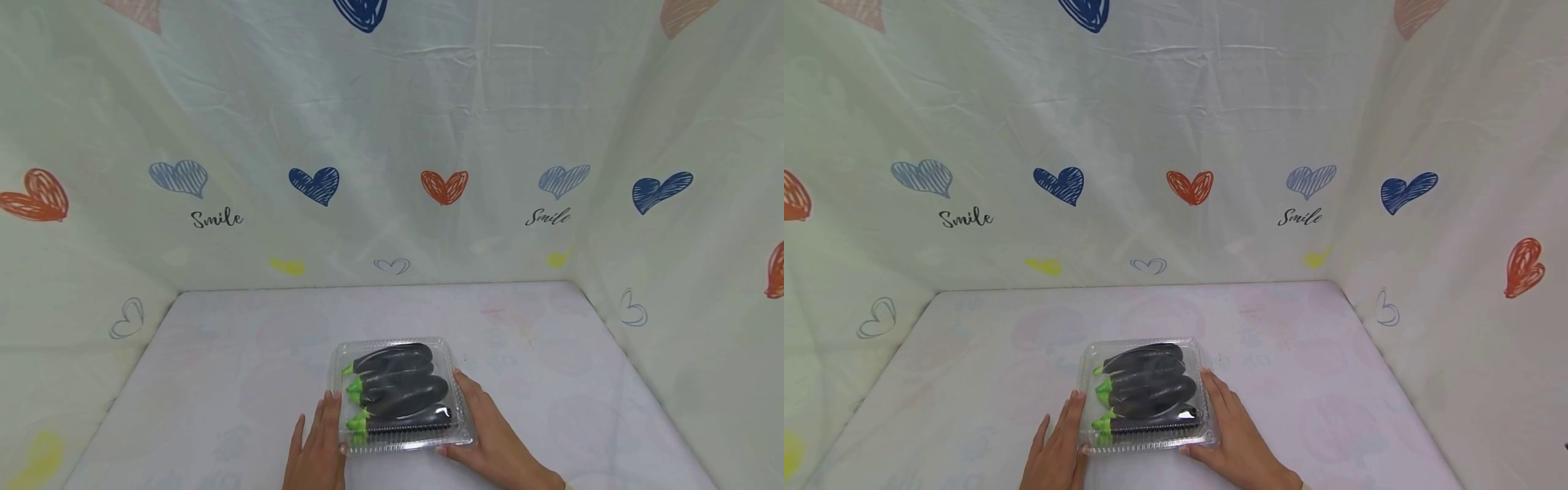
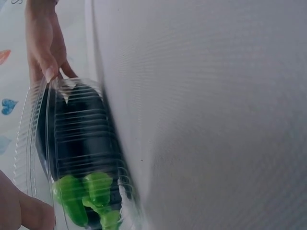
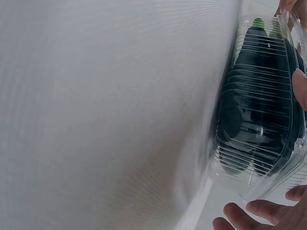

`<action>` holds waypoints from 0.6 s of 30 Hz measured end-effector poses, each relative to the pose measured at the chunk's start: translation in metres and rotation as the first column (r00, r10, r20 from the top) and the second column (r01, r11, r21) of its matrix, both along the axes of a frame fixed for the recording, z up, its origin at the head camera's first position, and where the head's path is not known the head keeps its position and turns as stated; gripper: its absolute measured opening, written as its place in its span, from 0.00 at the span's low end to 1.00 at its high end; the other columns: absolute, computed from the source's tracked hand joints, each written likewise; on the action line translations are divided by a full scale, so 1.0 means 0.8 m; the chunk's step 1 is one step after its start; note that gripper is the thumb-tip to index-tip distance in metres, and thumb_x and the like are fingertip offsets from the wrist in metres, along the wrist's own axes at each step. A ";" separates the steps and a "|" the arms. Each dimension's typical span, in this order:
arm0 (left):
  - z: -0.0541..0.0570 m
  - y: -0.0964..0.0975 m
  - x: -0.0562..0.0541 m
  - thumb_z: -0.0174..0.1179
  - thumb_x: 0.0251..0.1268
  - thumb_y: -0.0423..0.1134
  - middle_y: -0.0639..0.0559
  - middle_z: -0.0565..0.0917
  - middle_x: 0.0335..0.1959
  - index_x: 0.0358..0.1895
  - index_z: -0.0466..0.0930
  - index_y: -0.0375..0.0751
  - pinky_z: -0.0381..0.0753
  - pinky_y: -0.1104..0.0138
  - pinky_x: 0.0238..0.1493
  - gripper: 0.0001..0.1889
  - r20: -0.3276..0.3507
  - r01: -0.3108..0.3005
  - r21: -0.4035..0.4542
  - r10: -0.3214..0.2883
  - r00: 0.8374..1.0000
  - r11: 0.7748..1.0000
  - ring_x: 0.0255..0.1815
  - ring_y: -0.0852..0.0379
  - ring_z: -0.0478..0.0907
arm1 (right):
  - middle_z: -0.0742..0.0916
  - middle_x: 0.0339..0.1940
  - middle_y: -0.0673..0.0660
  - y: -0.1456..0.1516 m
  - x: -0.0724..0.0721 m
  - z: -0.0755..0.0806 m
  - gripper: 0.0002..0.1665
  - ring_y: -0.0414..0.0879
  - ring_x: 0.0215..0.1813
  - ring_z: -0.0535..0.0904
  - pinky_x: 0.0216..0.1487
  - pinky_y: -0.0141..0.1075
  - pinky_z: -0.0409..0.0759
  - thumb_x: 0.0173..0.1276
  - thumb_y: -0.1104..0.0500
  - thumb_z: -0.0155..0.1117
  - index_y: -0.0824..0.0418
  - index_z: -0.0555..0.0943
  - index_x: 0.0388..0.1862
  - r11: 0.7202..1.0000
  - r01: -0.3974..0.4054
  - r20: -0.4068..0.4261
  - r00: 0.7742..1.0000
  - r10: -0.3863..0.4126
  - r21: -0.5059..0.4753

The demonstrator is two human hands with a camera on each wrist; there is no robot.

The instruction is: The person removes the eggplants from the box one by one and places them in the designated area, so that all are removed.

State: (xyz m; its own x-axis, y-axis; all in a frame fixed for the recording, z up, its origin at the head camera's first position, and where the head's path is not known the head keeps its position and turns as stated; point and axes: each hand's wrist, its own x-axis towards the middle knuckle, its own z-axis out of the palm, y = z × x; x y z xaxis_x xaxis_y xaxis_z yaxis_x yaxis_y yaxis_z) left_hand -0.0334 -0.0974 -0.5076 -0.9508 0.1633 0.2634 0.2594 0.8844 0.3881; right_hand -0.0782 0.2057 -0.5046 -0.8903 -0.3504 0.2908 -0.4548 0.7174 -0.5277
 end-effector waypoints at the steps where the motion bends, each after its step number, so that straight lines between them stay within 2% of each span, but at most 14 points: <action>1: 0.000 0.000 0.000 0.57 0.71 0.29 0.25 0.71 0.74 0.78 0.52 0.31 0.66 0.31 0.67 0.36 0.000 0.000 0.001 0.000 1.000 1.000 0.70 0.30 0.75 | 0.73 0.79 0.51 0.000 0.000 0.000 0.71 0.51 0.73 0.74 0.68 0.53 0.81 0.52 0.37 0.86 0.52 0.55 0.87 1.000 0.002 0.002 1.000 -0.002 0.000; 9: -0.006 0.000 -0.001 0.64 0.61 0.29 0.28 0.77 0.69 0.78 0.52 0.34 0.74 0.37 0.61 0.43 -0.161 -0.023 -0.056 0.014 0.987 0.998 0.63 0.34 0.82 | 0.73 0.79 0.52 -0.001 0.000 0.000 0.71 0.52 0.73 0.74 0.68 0.55 0.80 0.52 0.37 0.85 0.52 0.56 0.87 1.000 0.007 0.012 1.000 -0.007 -0.003; 13: -0.003 0.001 -0.002 0.61 0.58 0.24 0.29 0.79 0.68 0.77 0.55 0.33 0.74 0.37 0.63 0.41 -0.154 -0.052 -0.071 0.040 0.987 0.996 0.64 0.34 0.82 | 0.73 0.79 0.54 -0.001 0.000 0.000 0.71 0.54 0.74 0.74 0.67 0.56 0.80 0.52 0.37 0.85 0.53 0.56 0.86 1.000 0.006 0.002 1.000 -0.006 -0.002; 18: 0.006 0.003 0.000 0.59 0.61 0.23 0.31 0.79 0.69 0.76 0.60 0.33 0.70 0.35 0.68 0.37 -0.087 -0.082 -0.069 0.076 0.993 0.994 0.69 0.33 0.78 | 0.73 0.79 0.55 -0.001 0.000 -0.001 0.71 0.55 0.74 0.74 0.67 0.57 0.80 0.52 0.38 0.85 0.54 0.56 0.87 1.000 0.009 -0.006 1.000 -0.009 0.011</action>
State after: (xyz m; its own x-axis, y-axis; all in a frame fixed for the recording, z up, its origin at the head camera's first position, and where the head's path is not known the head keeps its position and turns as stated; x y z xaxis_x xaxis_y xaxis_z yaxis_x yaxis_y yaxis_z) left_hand -0.0335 -0.0949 -0.5031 -0.9365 0.1096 0.3330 0.2162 0.9284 0.3023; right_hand -0.0781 0.2052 -0.5053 -0.8915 -0.3458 0.2927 -0.4518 0.7271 -0.5170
